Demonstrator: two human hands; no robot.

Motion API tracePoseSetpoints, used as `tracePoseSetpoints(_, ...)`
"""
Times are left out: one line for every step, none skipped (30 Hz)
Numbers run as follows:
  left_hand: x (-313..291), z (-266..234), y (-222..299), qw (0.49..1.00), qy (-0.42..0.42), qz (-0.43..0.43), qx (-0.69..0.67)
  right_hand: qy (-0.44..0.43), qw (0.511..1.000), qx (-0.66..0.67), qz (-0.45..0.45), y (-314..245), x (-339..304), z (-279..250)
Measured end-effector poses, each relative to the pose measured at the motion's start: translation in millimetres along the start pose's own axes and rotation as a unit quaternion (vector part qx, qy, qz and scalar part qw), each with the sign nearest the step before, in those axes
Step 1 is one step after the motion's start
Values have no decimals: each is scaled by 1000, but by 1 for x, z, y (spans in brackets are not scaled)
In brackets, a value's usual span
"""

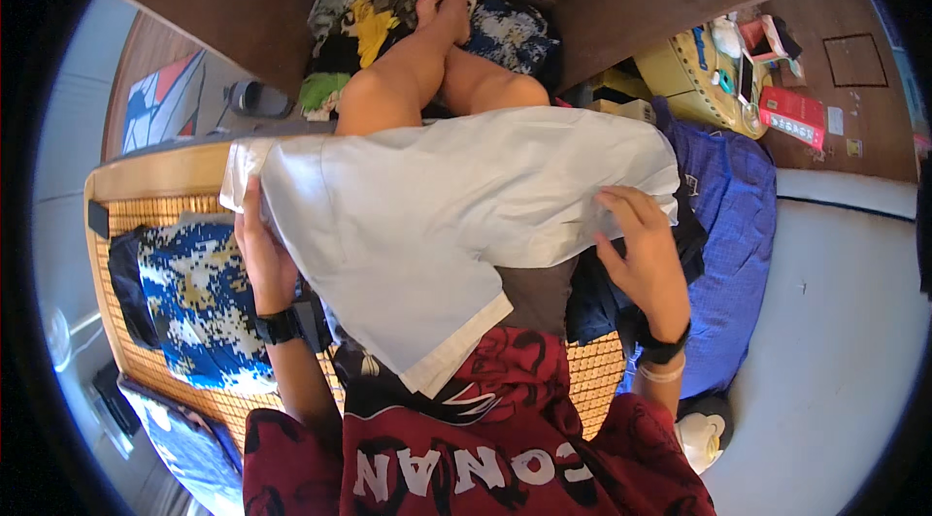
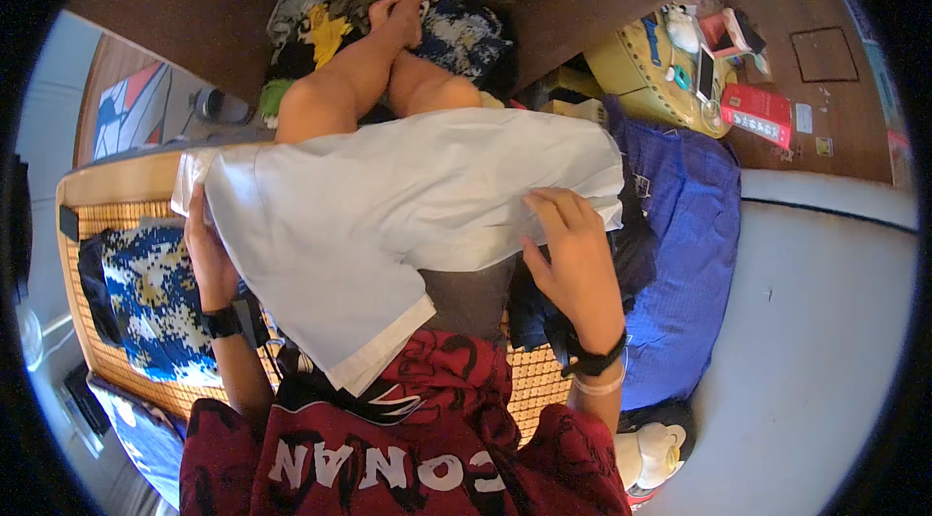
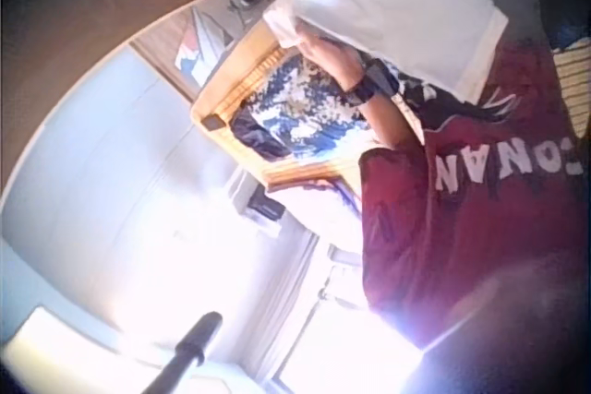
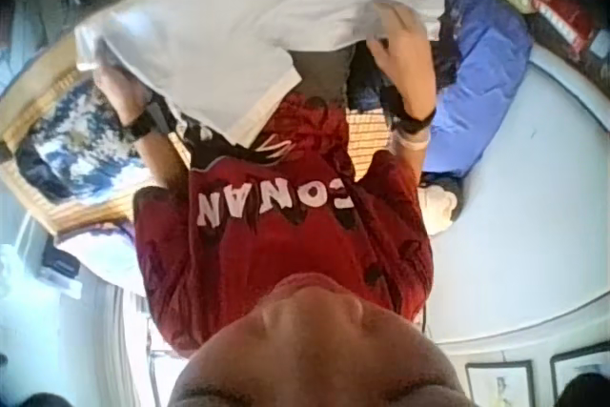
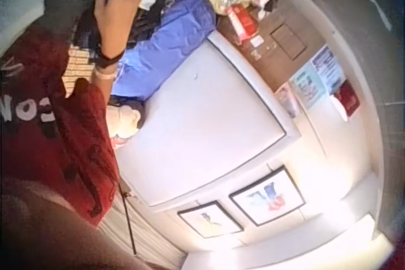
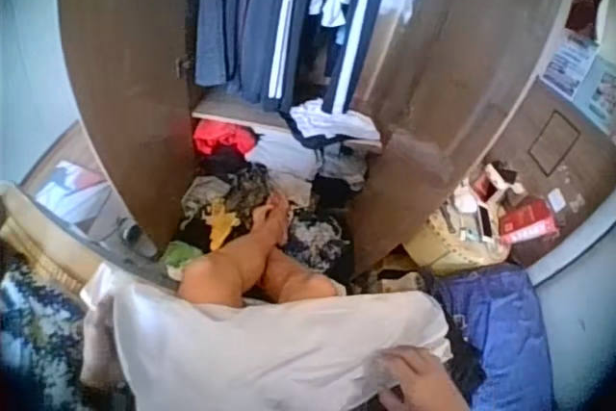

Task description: Folding several items of clothing including shirts and t-shirts while sitting on a bed.

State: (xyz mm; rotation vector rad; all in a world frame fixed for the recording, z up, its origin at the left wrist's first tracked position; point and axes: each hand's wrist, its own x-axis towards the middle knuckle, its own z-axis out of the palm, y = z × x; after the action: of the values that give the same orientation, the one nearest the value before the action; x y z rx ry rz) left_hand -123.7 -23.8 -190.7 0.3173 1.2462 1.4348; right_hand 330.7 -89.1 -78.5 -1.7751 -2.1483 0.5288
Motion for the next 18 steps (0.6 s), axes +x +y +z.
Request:
tracePoseSetpoints(-2,1,1,1000,-1,15,17,-22,999,-36,-2,7,0,11)
tracePoseSetpoints(-2,-2,-1,1000,0,10,21,-28,999,-31,-7,10,-1,20)
tracePoseSetpoints(0,-5,-3,1000,-1,8,26,-5,999,-38,-7,9,2,29)
tracePoseSetpoints(-3,-1,-2,998,1,18,54,19,999,-44,-6,8,4,38)
tracePoseSetpoints(3,-8,-6,998,2,23,55,16,999,-39,-9,9,7,45)
tracePoseSetpoints(1,-7,-7,998,6,34,56,35,998,-49,-34,13,10,50)
tracePoseSetpoints(-1,-3,-8,997,9,45,57,55,995,-60,-58,15,12,55)
tracePoseSetpoints(-2,-1,-7,997,12,47,60,54,995,-56,-60,15,13,62)
tracePoseSetpoints(-3,1,-7,997,21,48,54,54,998,25,-34,13,12,68)
tracePoseSetpoints(-4,1,-6,997,30,48,47,53,993,105,-7,10,12,72)
tracePoseSetpoints(-4,0,-6,997,30,48,50,53,993,107,-6,7,11,73)
tracePoseSetpoints(-3,-3,-5,997,33,41,50,46,994,83,-50,0,15,72)
tracePoseSetpoints(-3,-4,-6,998,35,34,48,39,993,56,-94,-7,17,69)
tracePoseSetpoints(-4,-4,-5,998,34,32,50,38,993,57,-92,-14,19,66)
tracePoseSetpoints(-5,-3,-3,998,29,28,46,29,993,41,-103,-20,22,62)
tracePoseSetpoints(-5,-1,-2,999,24,23,42,19,993,26,-114,-23,23,60)
tracePoseSetpoints(-5,-1,-2,999,24,21,41,17,993,24,-113,-21,23,60)
tracePoseSetpoints(-5,-1,-2,998,31,25,47,10,995,43,-94,-19,23,60)
